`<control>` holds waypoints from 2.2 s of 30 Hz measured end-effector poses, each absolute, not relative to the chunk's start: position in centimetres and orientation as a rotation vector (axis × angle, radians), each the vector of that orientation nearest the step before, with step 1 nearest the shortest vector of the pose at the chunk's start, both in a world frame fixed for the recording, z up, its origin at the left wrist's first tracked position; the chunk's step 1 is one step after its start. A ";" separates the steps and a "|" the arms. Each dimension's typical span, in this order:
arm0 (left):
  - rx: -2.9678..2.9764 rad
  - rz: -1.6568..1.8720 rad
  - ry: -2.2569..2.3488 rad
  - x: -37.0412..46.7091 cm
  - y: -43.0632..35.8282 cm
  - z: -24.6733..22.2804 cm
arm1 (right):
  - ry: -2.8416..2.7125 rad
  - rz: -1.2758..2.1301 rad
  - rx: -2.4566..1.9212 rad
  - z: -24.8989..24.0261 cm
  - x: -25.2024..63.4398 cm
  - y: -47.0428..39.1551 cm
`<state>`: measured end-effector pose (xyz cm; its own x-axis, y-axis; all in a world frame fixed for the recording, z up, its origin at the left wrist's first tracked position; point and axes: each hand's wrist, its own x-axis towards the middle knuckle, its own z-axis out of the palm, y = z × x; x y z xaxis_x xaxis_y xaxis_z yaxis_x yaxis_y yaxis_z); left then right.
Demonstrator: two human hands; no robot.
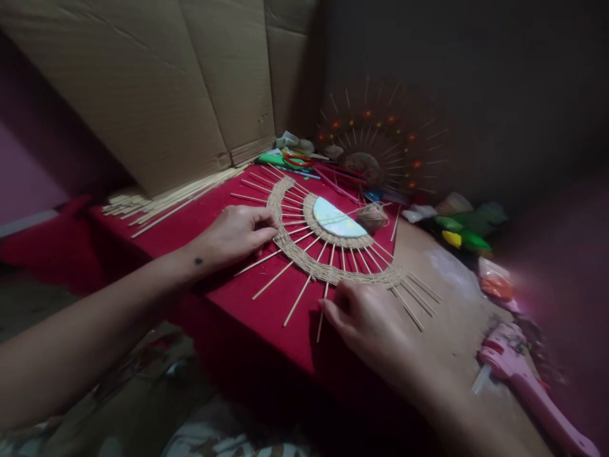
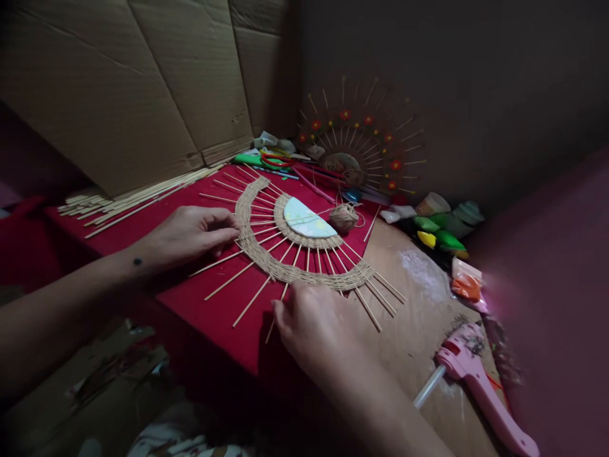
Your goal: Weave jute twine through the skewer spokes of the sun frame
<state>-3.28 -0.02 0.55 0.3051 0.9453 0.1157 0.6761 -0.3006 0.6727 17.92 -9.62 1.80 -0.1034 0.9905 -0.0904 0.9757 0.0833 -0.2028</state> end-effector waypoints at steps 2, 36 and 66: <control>2.058 0.680 1.420 -3.4 0.0 0.5 | -2.213 0.325 -1.972 2.4 18.4 -9.2; 2.315 0.668 2.008 -4.7 -2.6 -1.3 | -2.925 -0.213 -1.390 0.4 12.1 -1.2; 2.397 0.455 1.851 -6.7 -2.2 -0.8 | -2.678 -0.087 -1.345 -1.2 12.9 -1.2</control>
